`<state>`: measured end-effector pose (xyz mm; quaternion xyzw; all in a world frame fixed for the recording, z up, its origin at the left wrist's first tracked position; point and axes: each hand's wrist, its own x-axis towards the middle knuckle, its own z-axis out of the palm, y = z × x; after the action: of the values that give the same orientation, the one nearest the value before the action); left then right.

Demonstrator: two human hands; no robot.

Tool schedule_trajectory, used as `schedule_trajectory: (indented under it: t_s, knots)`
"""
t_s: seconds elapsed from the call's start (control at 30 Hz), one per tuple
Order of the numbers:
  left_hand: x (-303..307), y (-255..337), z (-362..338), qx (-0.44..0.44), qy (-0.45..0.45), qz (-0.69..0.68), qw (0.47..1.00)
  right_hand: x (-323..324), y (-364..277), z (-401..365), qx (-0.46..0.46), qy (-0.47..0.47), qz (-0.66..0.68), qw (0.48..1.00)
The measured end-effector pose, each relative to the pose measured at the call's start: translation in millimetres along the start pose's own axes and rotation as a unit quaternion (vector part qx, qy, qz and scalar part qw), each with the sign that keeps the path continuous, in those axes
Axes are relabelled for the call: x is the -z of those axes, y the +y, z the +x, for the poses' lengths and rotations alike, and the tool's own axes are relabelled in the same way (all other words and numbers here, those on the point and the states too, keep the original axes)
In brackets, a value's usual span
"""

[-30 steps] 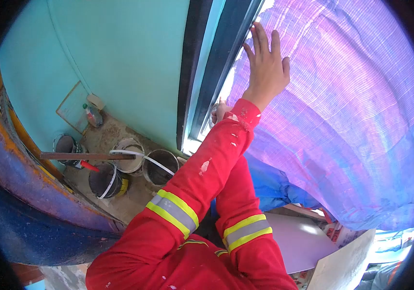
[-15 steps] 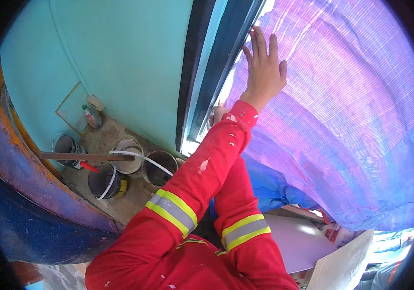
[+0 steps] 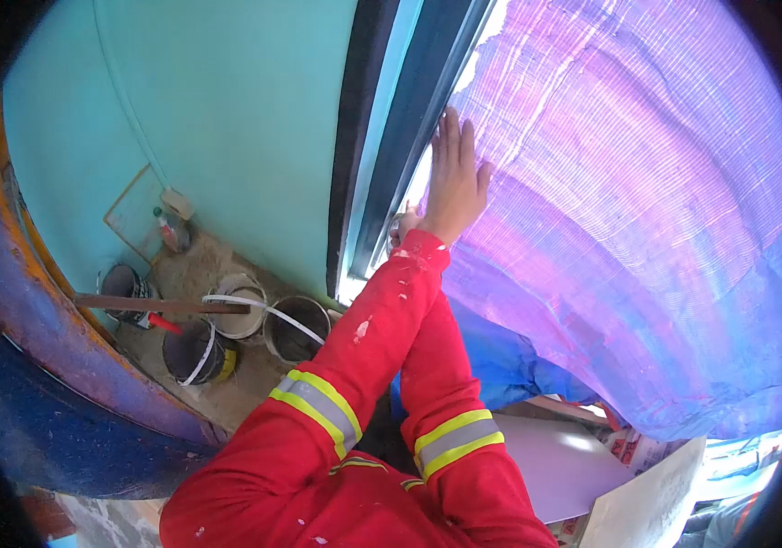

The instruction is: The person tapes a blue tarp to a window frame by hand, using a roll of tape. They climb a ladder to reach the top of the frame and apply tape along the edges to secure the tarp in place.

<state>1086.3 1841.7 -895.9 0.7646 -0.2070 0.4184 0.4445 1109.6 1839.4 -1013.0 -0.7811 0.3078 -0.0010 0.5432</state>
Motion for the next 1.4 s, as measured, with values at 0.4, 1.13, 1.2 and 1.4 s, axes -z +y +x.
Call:
schedule_trajectory:
  t_s: [0.4,1.13,1.2,1.4]
  knots:
    - [20,-21,-45,0.062,-0.119,-0.015,0.991,34,-16,-36,0.215,-0.274,0.708,0.614]
    - [18,-39,-46,0.01,-0.149,-0.066,0.987,-45,170,-53,0.078,-0.107,0.074,0.988]
    - [26,-36,-47,0.006,-0.154,-0.074,0.985,-32,186,-56,0.06,-0.111,0.015,0.992]
    - [-5,-62,-96,0.001,-0.133,0.009,0.991,40,229,-105,0.001,-0.105,0.097,0.99]
